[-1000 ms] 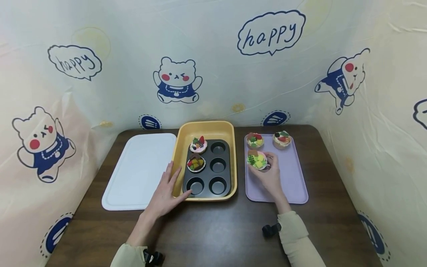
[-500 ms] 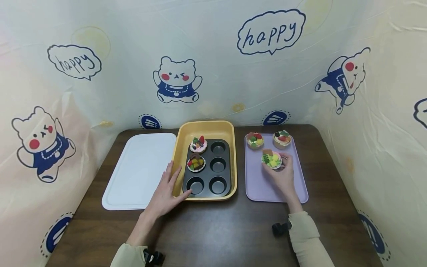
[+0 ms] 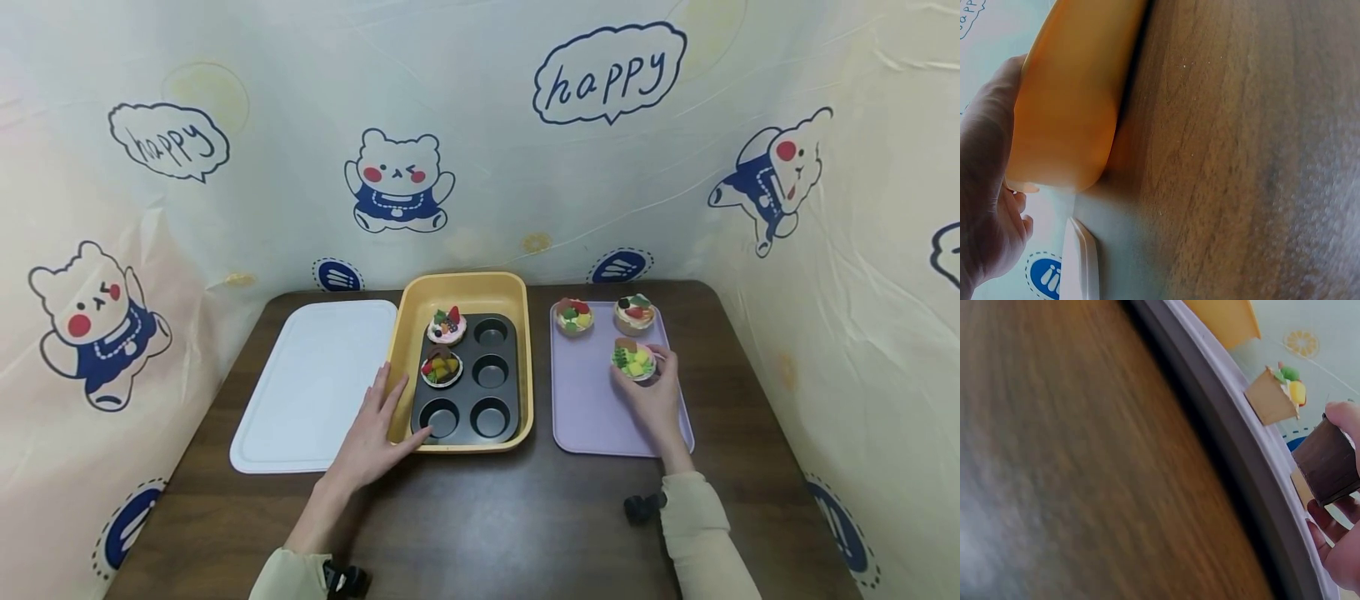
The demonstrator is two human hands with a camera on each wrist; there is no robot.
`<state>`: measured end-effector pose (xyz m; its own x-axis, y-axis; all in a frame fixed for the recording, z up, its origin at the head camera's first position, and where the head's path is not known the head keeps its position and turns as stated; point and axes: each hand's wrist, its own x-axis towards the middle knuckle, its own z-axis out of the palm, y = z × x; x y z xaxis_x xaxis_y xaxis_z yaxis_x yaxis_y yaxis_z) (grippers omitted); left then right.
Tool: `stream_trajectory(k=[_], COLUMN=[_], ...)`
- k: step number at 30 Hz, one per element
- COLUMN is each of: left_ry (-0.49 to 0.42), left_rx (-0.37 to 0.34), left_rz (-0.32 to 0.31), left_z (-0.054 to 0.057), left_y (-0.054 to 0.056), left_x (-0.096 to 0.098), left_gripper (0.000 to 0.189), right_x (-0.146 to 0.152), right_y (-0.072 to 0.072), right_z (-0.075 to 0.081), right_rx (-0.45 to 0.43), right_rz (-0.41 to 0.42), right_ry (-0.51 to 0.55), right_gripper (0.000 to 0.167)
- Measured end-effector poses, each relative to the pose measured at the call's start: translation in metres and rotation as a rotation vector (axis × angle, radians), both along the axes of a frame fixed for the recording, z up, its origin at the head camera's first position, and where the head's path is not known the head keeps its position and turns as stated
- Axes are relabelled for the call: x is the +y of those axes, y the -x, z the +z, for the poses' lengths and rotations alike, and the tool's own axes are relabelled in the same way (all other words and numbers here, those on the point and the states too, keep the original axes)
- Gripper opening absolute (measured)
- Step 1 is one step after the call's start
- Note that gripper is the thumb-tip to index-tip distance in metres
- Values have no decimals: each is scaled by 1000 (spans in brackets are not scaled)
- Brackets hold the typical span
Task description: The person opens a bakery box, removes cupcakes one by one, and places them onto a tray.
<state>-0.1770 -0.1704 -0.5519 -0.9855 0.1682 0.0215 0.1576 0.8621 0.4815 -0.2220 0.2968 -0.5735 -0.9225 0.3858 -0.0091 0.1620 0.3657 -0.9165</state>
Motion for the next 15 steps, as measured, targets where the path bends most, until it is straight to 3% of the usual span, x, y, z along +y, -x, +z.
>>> stream_trajectory(k=[15], left_ry=[3], left_rx=[1], left_rz=[0], left_z=[-1], left_y=[1], left_x=[0], left_gripper=[110], right_x=[3], right_y=[7], right_z=[-12], right_rx=[22], right_rz=[-22], right_ry=[-53], right_gripper=[85])
